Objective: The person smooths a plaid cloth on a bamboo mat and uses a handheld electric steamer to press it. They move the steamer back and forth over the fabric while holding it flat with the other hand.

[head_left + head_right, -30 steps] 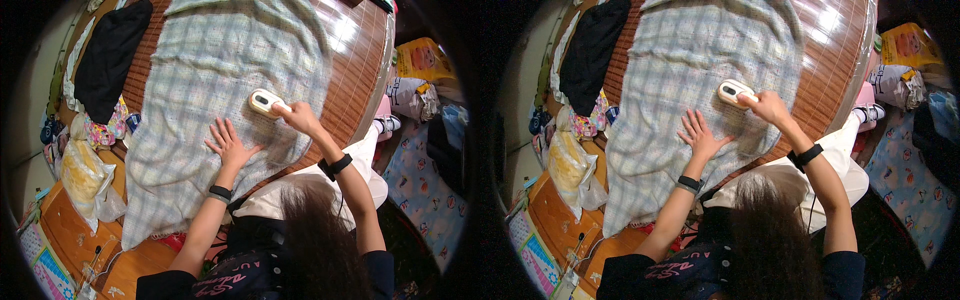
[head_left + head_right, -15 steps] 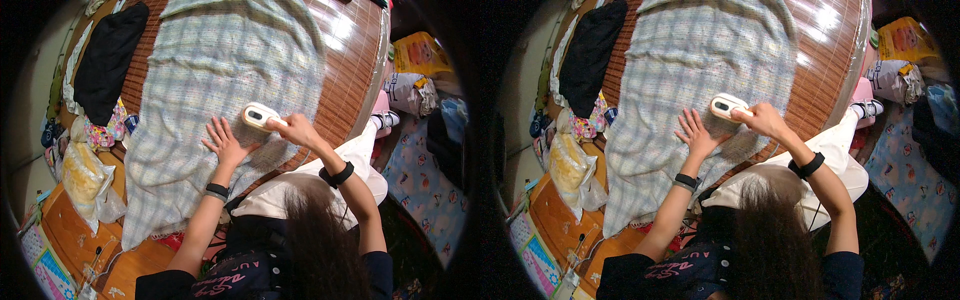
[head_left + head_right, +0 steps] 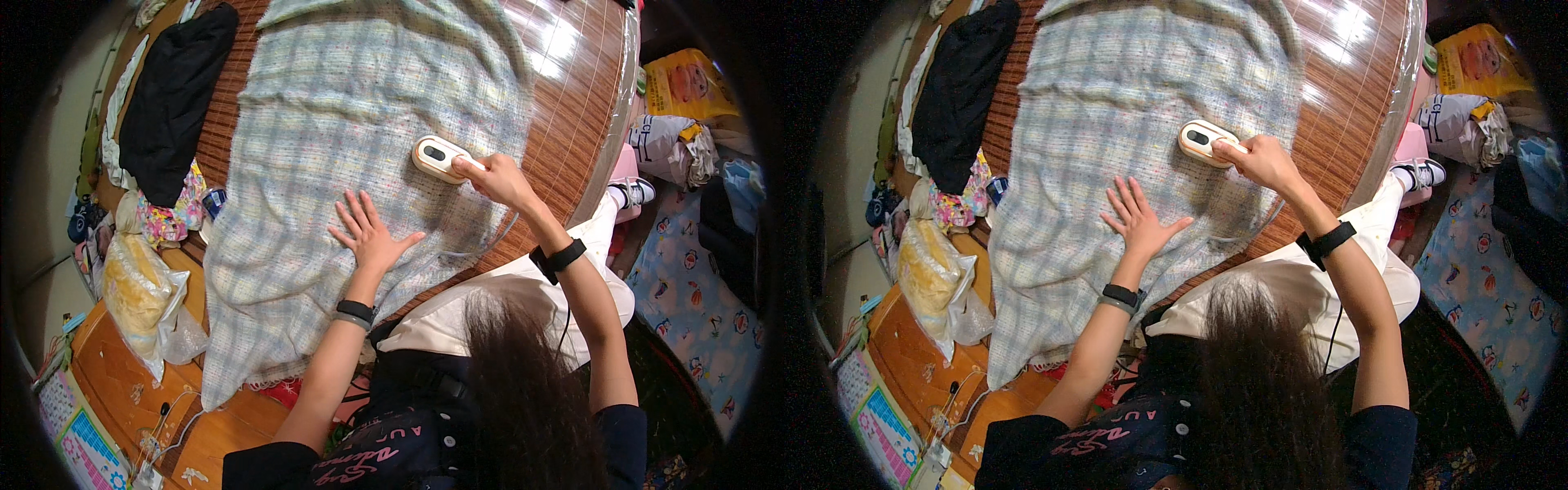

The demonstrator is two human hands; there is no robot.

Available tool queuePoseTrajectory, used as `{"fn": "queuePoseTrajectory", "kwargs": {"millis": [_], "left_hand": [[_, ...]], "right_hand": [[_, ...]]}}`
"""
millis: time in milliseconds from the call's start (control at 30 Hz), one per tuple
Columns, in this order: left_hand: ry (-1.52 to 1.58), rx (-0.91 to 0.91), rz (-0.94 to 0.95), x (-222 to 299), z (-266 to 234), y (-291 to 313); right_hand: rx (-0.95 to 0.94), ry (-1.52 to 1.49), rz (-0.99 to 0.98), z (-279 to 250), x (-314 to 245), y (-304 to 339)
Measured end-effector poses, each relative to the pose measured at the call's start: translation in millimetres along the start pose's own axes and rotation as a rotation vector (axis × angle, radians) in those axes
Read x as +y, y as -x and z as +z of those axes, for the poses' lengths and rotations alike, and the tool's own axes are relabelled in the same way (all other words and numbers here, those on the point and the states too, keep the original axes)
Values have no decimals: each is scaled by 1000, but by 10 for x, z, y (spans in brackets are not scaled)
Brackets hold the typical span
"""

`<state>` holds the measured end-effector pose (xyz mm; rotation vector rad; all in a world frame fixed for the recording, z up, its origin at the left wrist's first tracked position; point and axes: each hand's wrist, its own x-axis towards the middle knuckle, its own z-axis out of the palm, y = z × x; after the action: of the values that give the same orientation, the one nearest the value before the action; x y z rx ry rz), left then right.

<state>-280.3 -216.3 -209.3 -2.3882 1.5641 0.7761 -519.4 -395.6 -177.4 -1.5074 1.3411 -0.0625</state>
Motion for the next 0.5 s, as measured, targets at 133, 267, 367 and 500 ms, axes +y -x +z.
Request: {"fn": "queuePoseTrajectory", "kwargs": {"millis": [133,267,367,500], "left_hand": [[7,26,3,0,6,14],[2,1,-1,14,-34,17],[-39,16,7,56,-106,61],[-9,321,241,230,-114,268]], "right_hand": [[58,-2,-7,2,-21,20],[121,-92,23,-22,-53,86],[77,-114,39,-88,-59,227],[-30,-210,86,-70,-2,555]]}}
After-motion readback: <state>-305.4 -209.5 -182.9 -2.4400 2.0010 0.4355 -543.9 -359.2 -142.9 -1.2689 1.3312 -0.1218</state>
